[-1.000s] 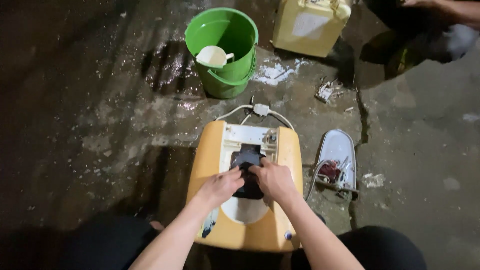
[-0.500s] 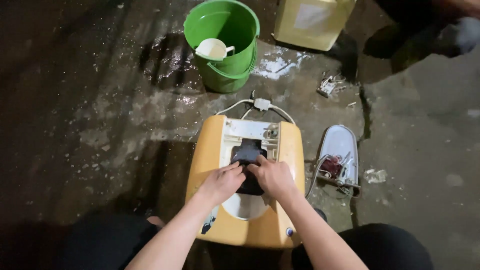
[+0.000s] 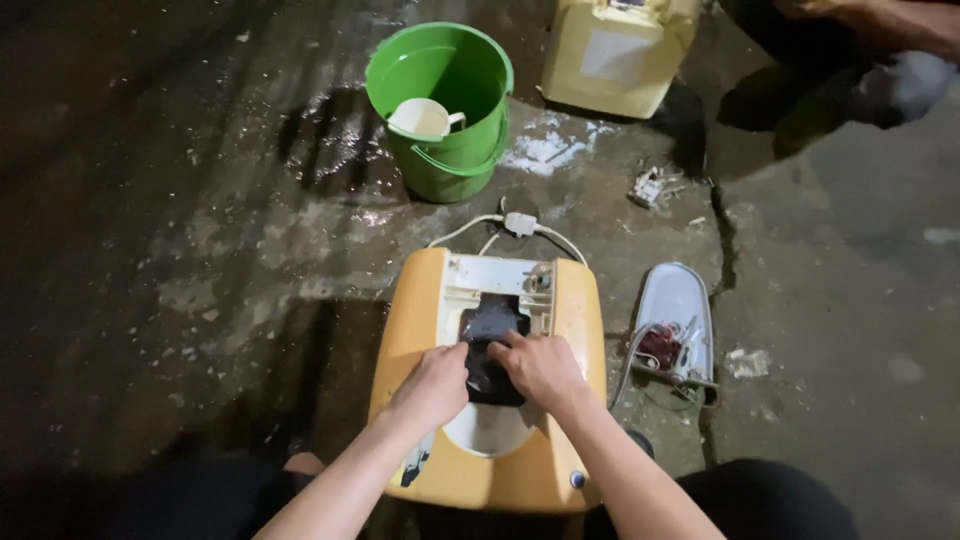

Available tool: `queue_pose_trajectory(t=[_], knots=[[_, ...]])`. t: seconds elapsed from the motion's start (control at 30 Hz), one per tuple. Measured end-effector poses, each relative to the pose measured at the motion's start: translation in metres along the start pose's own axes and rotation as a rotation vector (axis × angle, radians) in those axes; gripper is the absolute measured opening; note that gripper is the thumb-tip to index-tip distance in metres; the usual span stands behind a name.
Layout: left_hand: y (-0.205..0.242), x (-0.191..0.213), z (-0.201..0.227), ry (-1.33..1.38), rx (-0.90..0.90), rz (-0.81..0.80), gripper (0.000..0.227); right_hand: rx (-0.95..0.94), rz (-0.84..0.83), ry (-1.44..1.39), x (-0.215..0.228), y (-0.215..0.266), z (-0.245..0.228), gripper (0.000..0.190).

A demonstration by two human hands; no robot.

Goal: The person is reinstalling a heating element into the base of a small water heater unit.

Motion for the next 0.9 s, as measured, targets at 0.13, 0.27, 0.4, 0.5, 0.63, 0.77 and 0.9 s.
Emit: queue_pose_trajectory(t=[0.13, 0.27, 0.4, 0.5, 0.63, 0.77, 0.9], knots=[[-0.014, -0.029, -0.033, 0.102, 0.096, -0.031, 0.047, 0.006, -0.038, -0.016, -0.001, 0.005, -0.004, 0.028], [0.013, 0.008, -0.005, 0.451, 0.276, -0.060, 0.048, 0.022, 0.007, -0.017, -0.004, 0.002, -0.002, 0.027], [0.003, -0.020, -0.030, 0.465, 0.317, 0.013, 0.060, -0.075, -0.064, -0.099, -0.018, 0.005, 0.002, 0.026], [-0.007, -0.021, -0.035, 0.537, 0.318, 0.076, 0.058, -0.148, -0.155, -0.220, -0.004, 0.009, 0.011, 0.026], [-0.005, -0.016, -0.035, 0.561, 0.372, 0.062, 0.060, -0.082, -0.312, -0.292, 0.010, 0.024, -0.005, 0.030], [0.000, -0.012, -0.031, 0.599, 0.388, 0.057, 0.061, -0.042, -0.246, -0.275, -0.006, 0.029, -0.005, 0.031], [0.002, -0.017, -0.035, 0.587, 0.409, 0.045, 0.061, 0.022, 0.043, -0.137, -0.007, 0.035, -0.013, 0.025]])
Point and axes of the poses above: each hand's wrist, its own y-axis away from the middle knuckle, its own x-axis out of the back of the hand, z = x × y, the point moved 10 cm from there along -y, towards the middle knuckle, and after that the axes turned 7 degrees about -z, right-handed, at the moved point
